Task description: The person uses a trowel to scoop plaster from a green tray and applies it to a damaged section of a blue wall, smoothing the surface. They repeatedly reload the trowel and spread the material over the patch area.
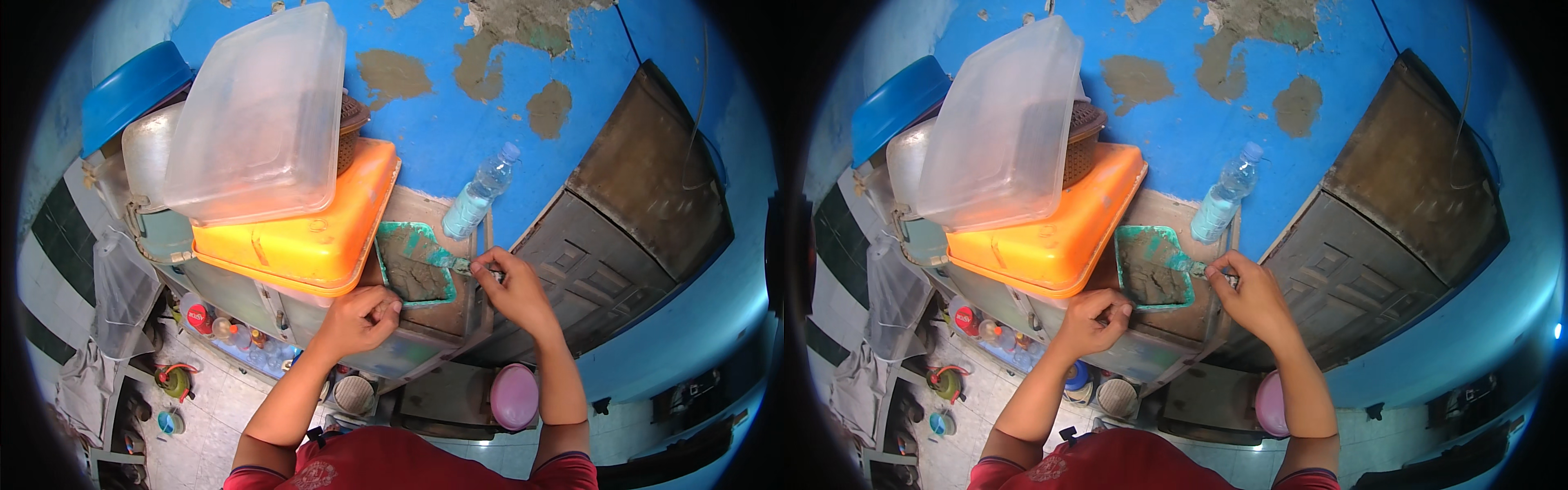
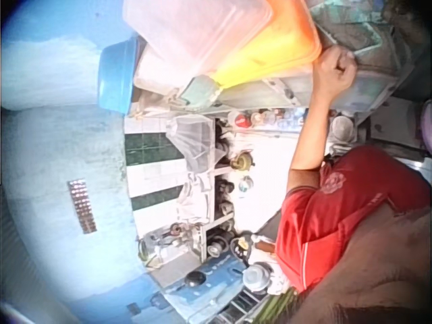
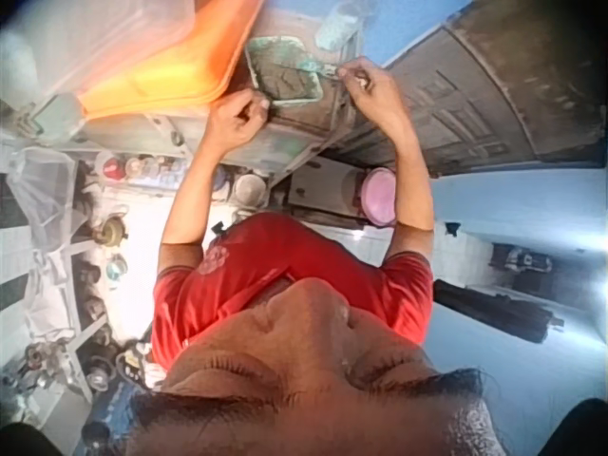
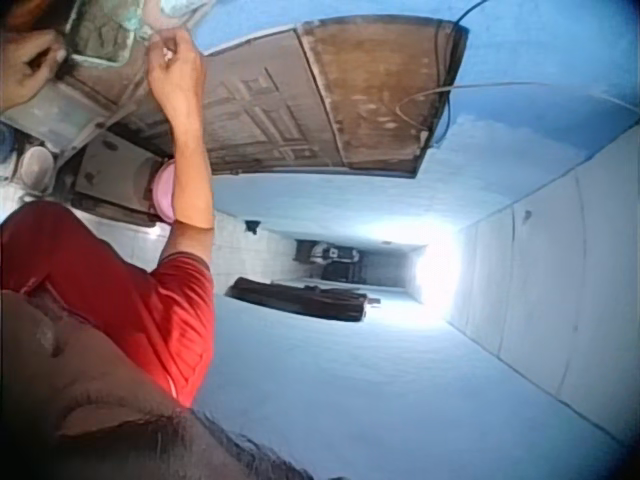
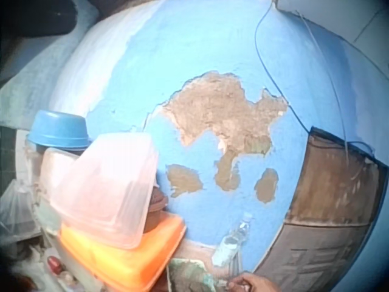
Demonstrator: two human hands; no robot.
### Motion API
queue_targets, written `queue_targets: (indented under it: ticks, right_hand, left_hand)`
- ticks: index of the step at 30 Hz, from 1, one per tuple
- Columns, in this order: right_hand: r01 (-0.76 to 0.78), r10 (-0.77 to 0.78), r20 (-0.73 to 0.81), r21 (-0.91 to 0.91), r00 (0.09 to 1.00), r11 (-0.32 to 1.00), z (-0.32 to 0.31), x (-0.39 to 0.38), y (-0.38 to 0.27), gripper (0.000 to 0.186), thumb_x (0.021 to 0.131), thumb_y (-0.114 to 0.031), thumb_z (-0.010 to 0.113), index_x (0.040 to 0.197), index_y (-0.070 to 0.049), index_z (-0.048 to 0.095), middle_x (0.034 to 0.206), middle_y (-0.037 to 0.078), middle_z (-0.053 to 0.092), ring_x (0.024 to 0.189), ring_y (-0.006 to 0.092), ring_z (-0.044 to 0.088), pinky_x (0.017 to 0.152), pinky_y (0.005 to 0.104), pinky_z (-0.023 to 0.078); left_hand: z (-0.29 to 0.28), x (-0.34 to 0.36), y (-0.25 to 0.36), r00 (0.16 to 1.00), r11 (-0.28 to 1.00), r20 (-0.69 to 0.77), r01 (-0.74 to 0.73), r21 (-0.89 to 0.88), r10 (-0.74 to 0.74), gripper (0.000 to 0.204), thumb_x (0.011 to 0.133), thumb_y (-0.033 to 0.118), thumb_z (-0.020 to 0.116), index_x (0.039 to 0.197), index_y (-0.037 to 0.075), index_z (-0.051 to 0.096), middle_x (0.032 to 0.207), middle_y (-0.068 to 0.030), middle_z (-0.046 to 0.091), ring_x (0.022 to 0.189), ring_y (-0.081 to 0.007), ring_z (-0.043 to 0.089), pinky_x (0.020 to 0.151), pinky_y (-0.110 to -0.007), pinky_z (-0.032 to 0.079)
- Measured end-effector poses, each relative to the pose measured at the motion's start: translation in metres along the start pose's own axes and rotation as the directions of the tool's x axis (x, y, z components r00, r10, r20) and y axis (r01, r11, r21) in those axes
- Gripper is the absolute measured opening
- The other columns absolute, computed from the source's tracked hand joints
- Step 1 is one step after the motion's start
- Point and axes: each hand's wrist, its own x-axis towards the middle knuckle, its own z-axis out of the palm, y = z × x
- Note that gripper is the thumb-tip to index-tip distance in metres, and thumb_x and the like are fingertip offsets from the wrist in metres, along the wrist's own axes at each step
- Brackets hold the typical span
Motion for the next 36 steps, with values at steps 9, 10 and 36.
queue_targets:
  ticks: [9, 10, 36]
  right_hand:
    - [0.076, -0.063, 0.097, -0.143, 0.993, 0.987, 0.002, 0.017, 0.003, 0.028, 0.093, -0.030, 0.074, 0.102, -0.003, 0.072, 0.067, 0.009, 0.062, 0.056, 0.0136, 0.053, 0.056, 0.0349, 0.043]
    - [0.079, -0.067, 0.089, -0.140, 0.994, 0.987, 0.001, 0.018, 0.002, 0.028, 0.093, -0.030, 0.074, 0.102, -0.003, 0.073, 0.066, 0.010, 0.062, 0.055, 0.0140, 0.054, 0.055, 0.0353, 0.043]
    - [0.205, -0.205, 0.026, -0.251, 0.978, 0.946, 0.004, 0.022, -0.020, 0.023, 0.092, -0.029, 0.071, 0.096, -0.007, 0.076, 0.056, 0.014, 0.059, 0.049, 0.0267, 0.059, 0.052, 0.0397, 0.045]
  left_hand:
    - [-0.002, 0.000, 0.000, 1.000, 1.000, 0.024, -0.009, -0.010, 0.009, 0.007, 0.088, 0.006, 0.071, 0.082, 0.003, 0.067, 0.060, -0.0025, 0.053, 0.053, -0.0121, 0.052, 0.051, -0.029, 0.043]
    - [-0.002, 0.000, 0.000, 1.000, 1.000, 0.022, -0.014, -0.012, 0.014, 0.007, 0.088, 0.006, 0.071, 0.082, 0.003, 0.067, 0.060, -0.0026, 0.053, 0.053, -0.0121, 0.052, 0.051, -0.029, 0.043]
    - [-0.001, -0.001, -0.003, 1.000, 1.000, 0.024, -0.017, 0.016, 0.016, 0.004, 0.087, 0.005, 0.071, 0.084, 0.003, 0.069, 0.062, -0.0037, 0.054, 0.053, -0.0140, 0.053, 0.052, -0.030, 0.044]
